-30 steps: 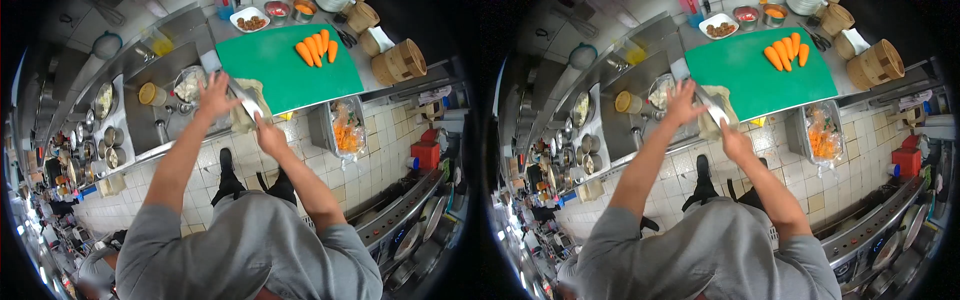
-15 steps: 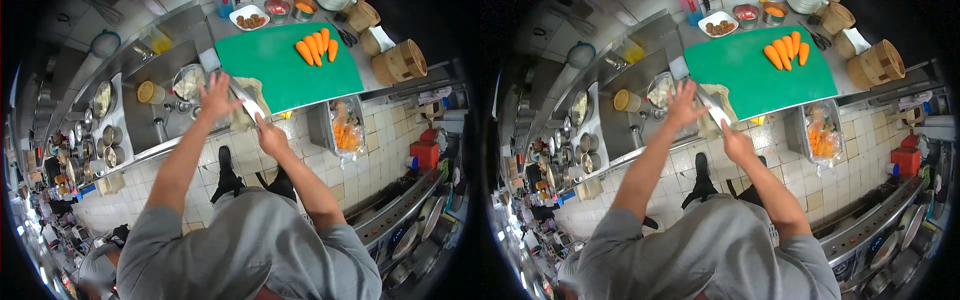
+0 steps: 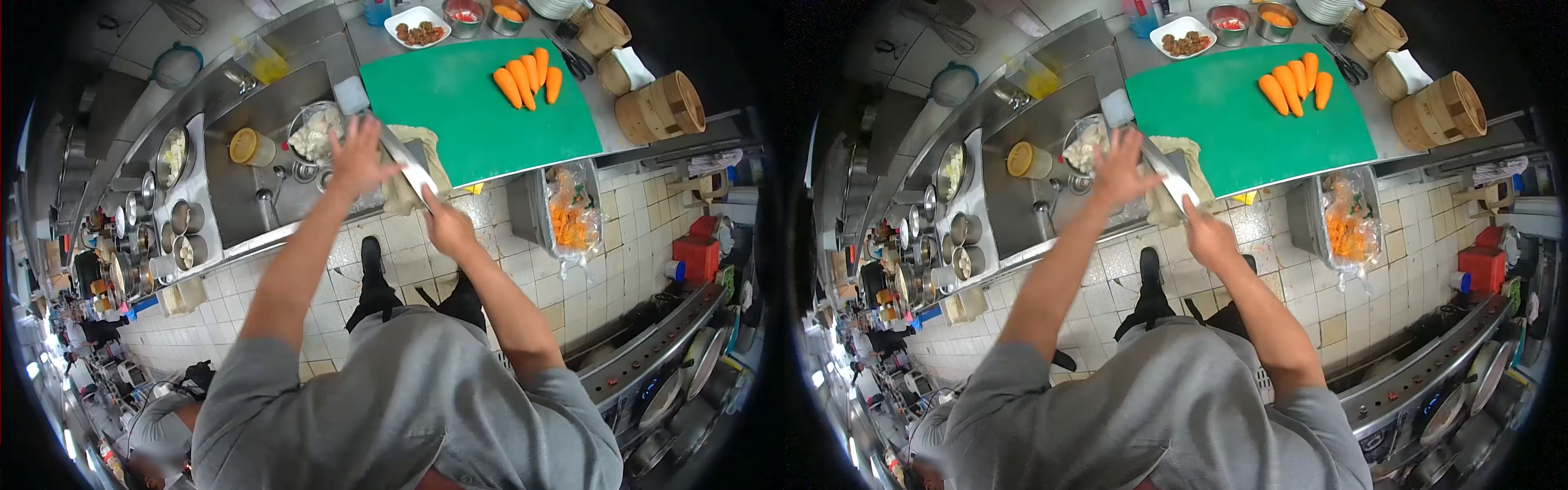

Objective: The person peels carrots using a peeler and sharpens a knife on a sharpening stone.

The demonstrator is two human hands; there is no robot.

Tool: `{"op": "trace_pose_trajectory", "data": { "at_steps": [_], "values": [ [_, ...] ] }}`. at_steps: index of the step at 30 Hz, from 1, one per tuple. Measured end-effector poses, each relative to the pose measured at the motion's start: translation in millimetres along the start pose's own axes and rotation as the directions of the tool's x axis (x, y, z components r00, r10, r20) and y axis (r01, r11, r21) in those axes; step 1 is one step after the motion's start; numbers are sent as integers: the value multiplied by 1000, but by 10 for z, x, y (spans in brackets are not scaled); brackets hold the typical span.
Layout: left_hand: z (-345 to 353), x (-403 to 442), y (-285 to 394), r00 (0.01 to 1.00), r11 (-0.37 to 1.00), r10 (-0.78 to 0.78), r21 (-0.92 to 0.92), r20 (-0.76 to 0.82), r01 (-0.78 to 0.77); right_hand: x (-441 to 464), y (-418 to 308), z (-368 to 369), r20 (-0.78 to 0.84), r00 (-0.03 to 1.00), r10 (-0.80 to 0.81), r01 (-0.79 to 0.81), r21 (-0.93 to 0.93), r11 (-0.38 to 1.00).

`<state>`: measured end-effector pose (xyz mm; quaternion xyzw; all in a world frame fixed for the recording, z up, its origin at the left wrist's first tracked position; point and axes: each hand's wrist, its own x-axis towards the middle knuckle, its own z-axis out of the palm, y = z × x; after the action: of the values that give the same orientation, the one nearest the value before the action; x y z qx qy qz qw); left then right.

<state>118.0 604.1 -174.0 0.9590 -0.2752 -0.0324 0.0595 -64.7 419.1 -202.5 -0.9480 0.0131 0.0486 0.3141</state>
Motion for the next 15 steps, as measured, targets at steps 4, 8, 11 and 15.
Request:
{"op": "trace_pose_trajectory", "data": {
  "at_steps": [4,8,11,15],
  "values": [
    [-146,-744,1043,980,997,-1,-74,197,16,-1459,242,-153,-48,998,36,-34,32,999],
    [-24,-484,576,997,996,15,-87,75,-8,-888,267,207,-118,992,-38,45,64,997],
    [-229,204,-215,1000,1000,-15,8,25,15,306,-103,148,-117,989,-86,94,70,993],
    [-413,38,-34,996,999,27,-31,-87,-30,-17,-314,-204,-87,990,114,-109,57,992]
  ]
}}
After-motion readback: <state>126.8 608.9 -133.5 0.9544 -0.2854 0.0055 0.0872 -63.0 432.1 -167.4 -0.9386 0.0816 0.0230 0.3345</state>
